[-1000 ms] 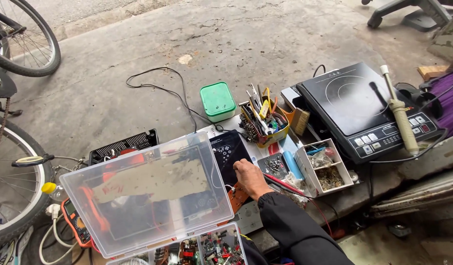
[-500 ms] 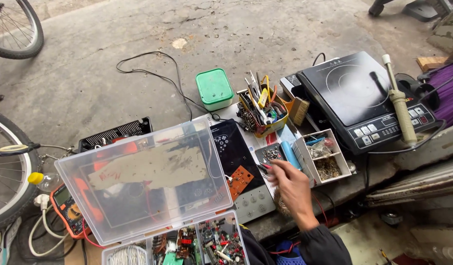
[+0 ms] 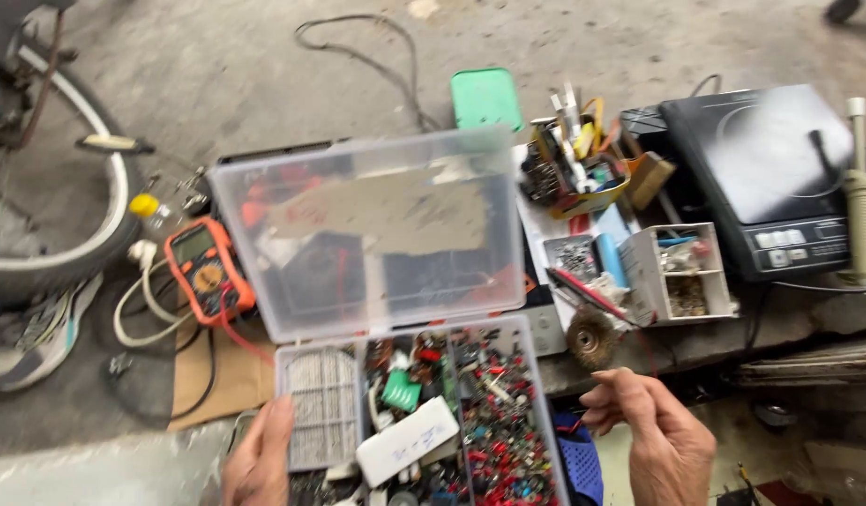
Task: The person is sifting through a plastic organizer box filled with various small electronic components like resistors and capacitors, using tweezers to find and inspect a specific part.
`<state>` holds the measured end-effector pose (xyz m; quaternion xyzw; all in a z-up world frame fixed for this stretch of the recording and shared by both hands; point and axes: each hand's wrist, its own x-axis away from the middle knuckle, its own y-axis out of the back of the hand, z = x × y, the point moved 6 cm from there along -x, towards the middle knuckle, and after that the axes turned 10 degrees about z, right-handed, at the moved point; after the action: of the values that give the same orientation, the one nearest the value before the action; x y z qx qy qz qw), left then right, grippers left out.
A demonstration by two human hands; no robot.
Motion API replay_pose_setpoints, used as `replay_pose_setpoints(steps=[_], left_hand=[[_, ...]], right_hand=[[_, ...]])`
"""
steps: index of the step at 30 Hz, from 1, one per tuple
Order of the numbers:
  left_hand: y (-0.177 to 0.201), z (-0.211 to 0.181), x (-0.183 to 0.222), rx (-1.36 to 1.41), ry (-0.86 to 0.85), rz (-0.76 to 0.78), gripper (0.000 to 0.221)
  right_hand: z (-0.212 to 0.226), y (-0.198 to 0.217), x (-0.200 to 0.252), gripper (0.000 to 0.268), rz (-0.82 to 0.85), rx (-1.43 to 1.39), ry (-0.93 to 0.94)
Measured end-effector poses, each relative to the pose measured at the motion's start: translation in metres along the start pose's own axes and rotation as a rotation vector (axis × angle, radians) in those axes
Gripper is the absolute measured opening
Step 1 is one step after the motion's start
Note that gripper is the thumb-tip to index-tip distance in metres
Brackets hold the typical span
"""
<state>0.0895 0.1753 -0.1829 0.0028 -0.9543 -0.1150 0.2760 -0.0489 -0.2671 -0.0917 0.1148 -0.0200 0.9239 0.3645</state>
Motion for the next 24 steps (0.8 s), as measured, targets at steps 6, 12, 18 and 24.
replay_pose_setpoints(steps=[6, 12, 18, 24], left_hand=[[-0.018, -0.066, 0.022, 0.064, 0.074, 0.048, 0.059], [-0.019, -0.065, 0.019, 0.024, 0.013, 0.092, 0.066], [-0.016, -0.06, 0.015, -0.033, -0.007, 0.095, 0.064], [-0.017, -0.058, 0.01, -0.076, 0.005, 0.104, 0.062]], right_hand=[[0.028, -0.031, 0.051, 0.024, 0.109, 0.477, 0.353], [0.056, -0.085, 0.053, 0.035, 0.334, 0.805, 0.649], [0.079, -0.128, 0.028, 0.045, 0.418, 1.015, 0.691], [0.076, -0.129, 0.019, 0.037, 0.441, 1.066, 0.671]])
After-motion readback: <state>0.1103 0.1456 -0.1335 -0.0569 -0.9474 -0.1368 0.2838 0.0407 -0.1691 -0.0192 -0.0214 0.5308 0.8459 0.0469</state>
